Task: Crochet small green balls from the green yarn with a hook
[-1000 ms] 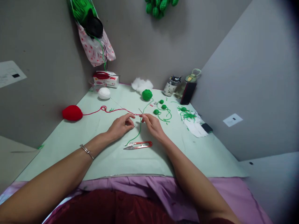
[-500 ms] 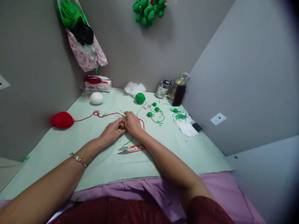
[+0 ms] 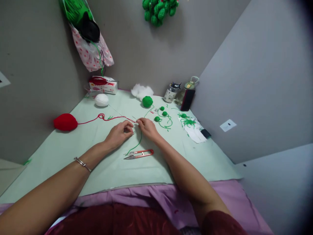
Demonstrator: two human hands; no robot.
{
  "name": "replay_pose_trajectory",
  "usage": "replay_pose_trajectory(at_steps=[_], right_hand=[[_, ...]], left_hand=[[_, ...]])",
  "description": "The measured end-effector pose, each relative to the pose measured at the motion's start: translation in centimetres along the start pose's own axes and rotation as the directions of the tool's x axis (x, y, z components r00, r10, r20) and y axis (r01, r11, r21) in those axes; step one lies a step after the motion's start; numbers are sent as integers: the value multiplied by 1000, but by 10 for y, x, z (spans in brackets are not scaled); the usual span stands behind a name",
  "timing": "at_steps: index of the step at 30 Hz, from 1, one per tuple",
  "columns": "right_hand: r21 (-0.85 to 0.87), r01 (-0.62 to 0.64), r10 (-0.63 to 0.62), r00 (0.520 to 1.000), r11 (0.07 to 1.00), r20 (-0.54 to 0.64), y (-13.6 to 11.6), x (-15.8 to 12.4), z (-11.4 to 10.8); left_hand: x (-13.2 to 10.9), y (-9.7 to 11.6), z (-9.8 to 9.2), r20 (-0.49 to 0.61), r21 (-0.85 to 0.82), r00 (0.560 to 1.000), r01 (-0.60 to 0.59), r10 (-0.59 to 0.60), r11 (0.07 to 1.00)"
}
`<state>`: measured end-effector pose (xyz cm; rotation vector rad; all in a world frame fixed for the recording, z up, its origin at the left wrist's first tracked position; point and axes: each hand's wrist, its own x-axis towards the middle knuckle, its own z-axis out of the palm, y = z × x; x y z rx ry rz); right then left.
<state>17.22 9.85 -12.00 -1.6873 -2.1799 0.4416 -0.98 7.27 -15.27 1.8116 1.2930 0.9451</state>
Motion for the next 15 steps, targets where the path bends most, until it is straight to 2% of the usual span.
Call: replay_pose_trajectory(at_steps=[5, 7, 8, 9, 10, 12, 15], right_hand=[[-52, 62, -64, 998, 997, -28, 12, -46, -30], [-36, 149, -148, 988, 988, 36, 10, -66, -38], [0, 224, -222, 967, 975, 125, 8, -76, -40], [48, 310, -313, 921, 949, 232, 6, -84, -41], [66, 367, -370, 884, 928, 285, 4, -91, -41], [83, 438, -436, 823, 895, 364, 0, -100, -40], [119, 461, -466, 784, 880, 410, 0, -102, -44]], left_hand=[[0, 0, 0, 35, -14, 999, -3, 4, 1000], [0, 0, 0, 39, -26, 999, -5, 6, 1000], [0, 0, -1, 40, -31, 999, -5, 7, 1000], [0, 0, -1, 39, -35, 999, -5, 7, 999], [0, 0, -1, 38, -38, 999, -5, 7, 999], [0, 0, -1, 35, -45, 999, -2, 4, 999], [0, -1, -2, 38, -56, 999, 0, 2, 998]])
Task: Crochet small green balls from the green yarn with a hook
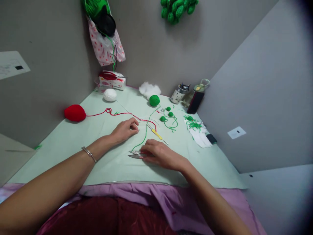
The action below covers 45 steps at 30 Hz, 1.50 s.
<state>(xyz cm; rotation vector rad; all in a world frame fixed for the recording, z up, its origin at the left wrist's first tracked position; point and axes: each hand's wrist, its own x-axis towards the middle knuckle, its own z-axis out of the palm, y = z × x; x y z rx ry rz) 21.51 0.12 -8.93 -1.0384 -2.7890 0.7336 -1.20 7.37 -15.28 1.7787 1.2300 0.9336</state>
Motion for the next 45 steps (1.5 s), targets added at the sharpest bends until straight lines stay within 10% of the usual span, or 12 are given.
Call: replay_pose_trajectory(at_steps=[6, 14, 45], right_hand=[[307, -156, 226, 952, 939, -207, 21, 15, -16], [212, -383, 436, 820, 899, -371, 36, 62, 18], [-112, -507, 458, 838, 855, -295, 8, 65, 34]], left_hand=[[1, -2, -2, 2, -23, 1000, 2, -2, 1000], [-2, 4, -2, -19, -7, 1000, 4, -4, 1000], [-2, -1, 2, -46, 24, 997, 60, -59, 998]])
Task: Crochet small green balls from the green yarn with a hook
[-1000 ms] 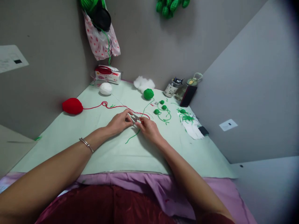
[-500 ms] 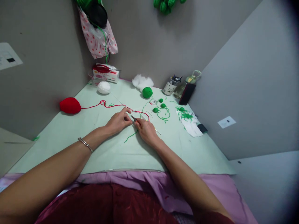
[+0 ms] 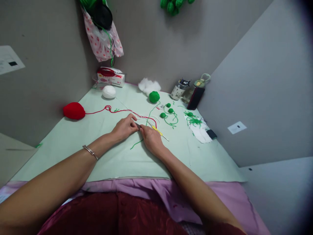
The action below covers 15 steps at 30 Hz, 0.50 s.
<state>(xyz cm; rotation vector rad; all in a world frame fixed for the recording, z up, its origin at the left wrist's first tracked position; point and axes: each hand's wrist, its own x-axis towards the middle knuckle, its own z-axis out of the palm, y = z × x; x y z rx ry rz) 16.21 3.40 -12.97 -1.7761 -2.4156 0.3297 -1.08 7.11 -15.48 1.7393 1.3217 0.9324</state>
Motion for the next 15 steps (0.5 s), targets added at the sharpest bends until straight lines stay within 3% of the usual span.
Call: replay_pose_trajectory(at_steps=[15], right_hand=[[-91, 7, -5, 1000, 996, 17, -2, -5, 0]], left_hand=[[-4, 5, 2, -2, 0, 1000, -10, 10, 1000]])
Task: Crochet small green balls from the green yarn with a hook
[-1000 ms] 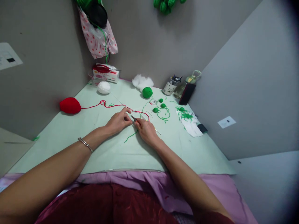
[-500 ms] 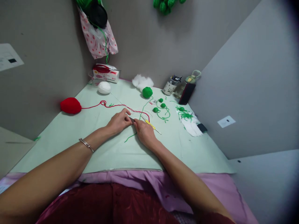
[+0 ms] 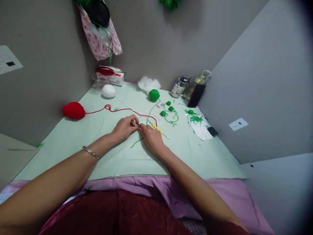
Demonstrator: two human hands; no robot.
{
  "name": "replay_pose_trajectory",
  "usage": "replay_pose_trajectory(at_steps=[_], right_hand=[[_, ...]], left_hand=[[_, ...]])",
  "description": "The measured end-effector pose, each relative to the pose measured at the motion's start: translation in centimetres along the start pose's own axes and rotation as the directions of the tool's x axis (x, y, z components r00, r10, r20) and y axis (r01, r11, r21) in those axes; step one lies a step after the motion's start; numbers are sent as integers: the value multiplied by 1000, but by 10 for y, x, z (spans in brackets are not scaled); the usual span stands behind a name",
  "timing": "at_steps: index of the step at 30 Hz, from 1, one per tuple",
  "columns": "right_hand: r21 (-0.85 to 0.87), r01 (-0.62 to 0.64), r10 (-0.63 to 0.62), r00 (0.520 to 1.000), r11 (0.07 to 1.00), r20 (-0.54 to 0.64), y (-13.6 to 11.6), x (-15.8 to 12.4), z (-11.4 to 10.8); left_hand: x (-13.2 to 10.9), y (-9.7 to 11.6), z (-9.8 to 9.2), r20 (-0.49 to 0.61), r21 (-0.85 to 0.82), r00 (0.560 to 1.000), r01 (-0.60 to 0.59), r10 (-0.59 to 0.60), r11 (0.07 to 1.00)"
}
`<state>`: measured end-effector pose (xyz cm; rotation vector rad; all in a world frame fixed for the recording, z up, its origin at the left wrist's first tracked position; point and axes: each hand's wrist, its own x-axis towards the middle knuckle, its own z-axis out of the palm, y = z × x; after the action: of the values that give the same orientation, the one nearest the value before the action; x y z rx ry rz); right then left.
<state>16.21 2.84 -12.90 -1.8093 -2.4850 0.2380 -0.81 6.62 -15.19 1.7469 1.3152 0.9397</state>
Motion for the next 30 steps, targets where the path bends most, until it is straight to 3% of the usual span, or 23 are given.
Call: replay_pose_trajectory(at_steps=[8, 15, 22, 30], right_hand=[[49, -19, 19, 1000, 999, -5, 1, 1, 6], [213, -24, 34, 998, 977, -44, 12, 5, 2], [386, -39, 96, 987, 921, -129, 29, 8, 0], [376, -144, 260, 925, 915, -277, 61, 9, -14]], left_hand=[[3, -9, 4, -4, -40, 1000, -12, 12, 999], [4, -9, 3, -16, -96, 1000, -11, 10, 995], [6, -2, 0, -6, -286, 1000, 11, -13, 958], [1, 14, -5, 77, -493, 991, 131, -107, 860]])
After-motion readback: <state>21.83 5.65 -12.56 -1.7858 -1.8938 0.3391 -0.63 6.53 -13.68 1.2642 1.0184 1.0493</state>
